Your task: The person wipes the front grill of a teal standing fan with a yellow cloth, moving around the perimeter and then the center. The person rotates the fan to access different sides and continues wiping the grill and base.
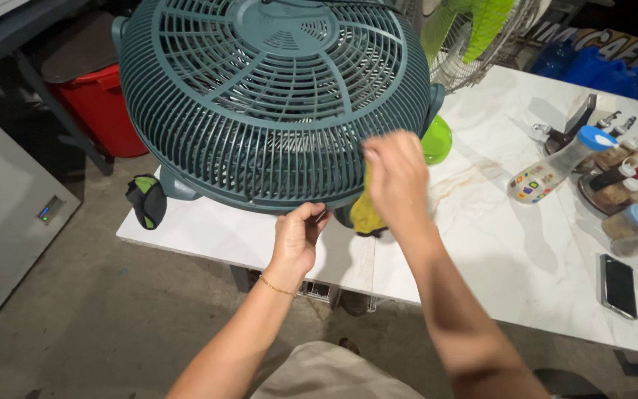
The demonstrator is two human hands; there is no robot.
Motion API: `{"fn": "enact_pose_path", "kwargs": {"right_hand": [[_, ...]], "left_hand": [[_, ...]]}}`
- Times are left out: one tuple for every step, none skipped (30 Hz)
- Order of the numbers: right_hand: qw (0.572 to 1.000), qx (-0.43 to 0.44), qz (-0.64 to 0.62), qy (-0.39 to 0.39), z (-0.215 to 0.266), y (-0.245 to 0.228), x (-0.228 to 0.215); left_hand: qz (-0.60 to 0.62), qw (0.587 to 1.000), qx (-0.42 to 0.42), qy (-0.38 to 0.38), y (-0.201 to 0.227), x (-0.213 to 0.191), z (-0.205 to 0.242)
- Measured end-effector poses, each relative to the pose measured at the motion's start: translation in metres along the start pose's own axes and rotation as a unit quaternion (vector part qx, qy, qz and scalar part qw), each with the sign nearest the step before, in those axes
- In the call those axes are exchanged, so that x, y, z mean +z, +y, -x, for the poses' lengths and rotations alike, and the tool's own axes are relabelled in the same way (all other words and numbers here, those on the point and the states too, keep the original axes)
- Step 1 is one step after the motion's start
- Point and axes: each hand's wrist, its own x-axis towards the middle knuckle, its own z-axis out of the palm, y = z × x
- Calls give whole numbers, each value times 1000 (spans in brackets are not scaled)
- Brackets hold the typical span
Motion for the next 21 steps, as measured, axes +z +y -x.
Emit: {"fn": "enact_pose_path", "kwargs": {"right_hand": [[1000, -15, 0, -8, -10, 1, 8], [999, -31, -1, -16, -19, 2, 14], [1000, -26, 3, -13, -29, 3, 21], [1000, -21, 8, -10, -37, 5, 28], [1000, -15, 12, -9, -40, 4, 31], [1000, -13, 13, -7, -38, 1, 33], [1000, -11, 15, -2, -36, 0, 32], [1000, -10, 17, 2, -33, -3, 30], [1000, -3, 21, 6, -27, -7, 27], [1000, 4, 25, 10, -15, -14, 21], [999, 10, 29, 13, -6, -19, 18], [999, 16, 26, 16, -1, -21, 17], [999, 23, 24, 18, 4, -23, 17], [999, 30, 22, 21, 5, -22, 18], [998, 50, -2, 23, 6, -19, 19], [997, 71, -25, 26, 5, -13, 21], [994, 91, -49, 28, 1, -6, 24], [976, 164, -142, 27, -2, 2, 27], [943, 234, -234, 24, -6, 9, 30], [897, 300, -324, 20, -7, 15, 31], [870, 329, -368, 12, -7, 20, 31]], "left_hand": [[0, 1000, 1, -2, 0, 0, -1], [-4, 1000, -4, 3, 0, 1, -1], [-6, 1000, -7, 9, 1, 1, -2], [-8, 1000, -11, 14, 1, 1, -4], [-5, 1000, -10, 15, 0, 0, -4], [-2, 1000, -8, 15, -2, -2, -4], [0, 1000, -7, 14, -2, -1, -6], [-5, 1000, -14, 21, -2, -1, -7], [-9, 999, -18, 27, -3, -1, -8], [-14, 999, -22, 33, -3, -2, -9], [-12, 999, -19, 32, -3, -3, -9], [-10, 999, -16, 32, -3, -4, -10], [-9, 999, -14, 32, -3, -4, -9], [-3, 1000, -9, 26, -4, -4, -9], [0, 1000, -8, 19, -5, -4, -9], [4, 1000, -6, 12, -6, -4, -9], [5, 1000, -8, 10, -6, -4, -8], [5, 1000, -10, 9, -6, -3, -8], [6, 1000, -10, 9, -4, -3, -7], [5, 1000, -11, 6, -2, -4, -5], [5, 1000, -10, 4, -1, -3, -4]]}}
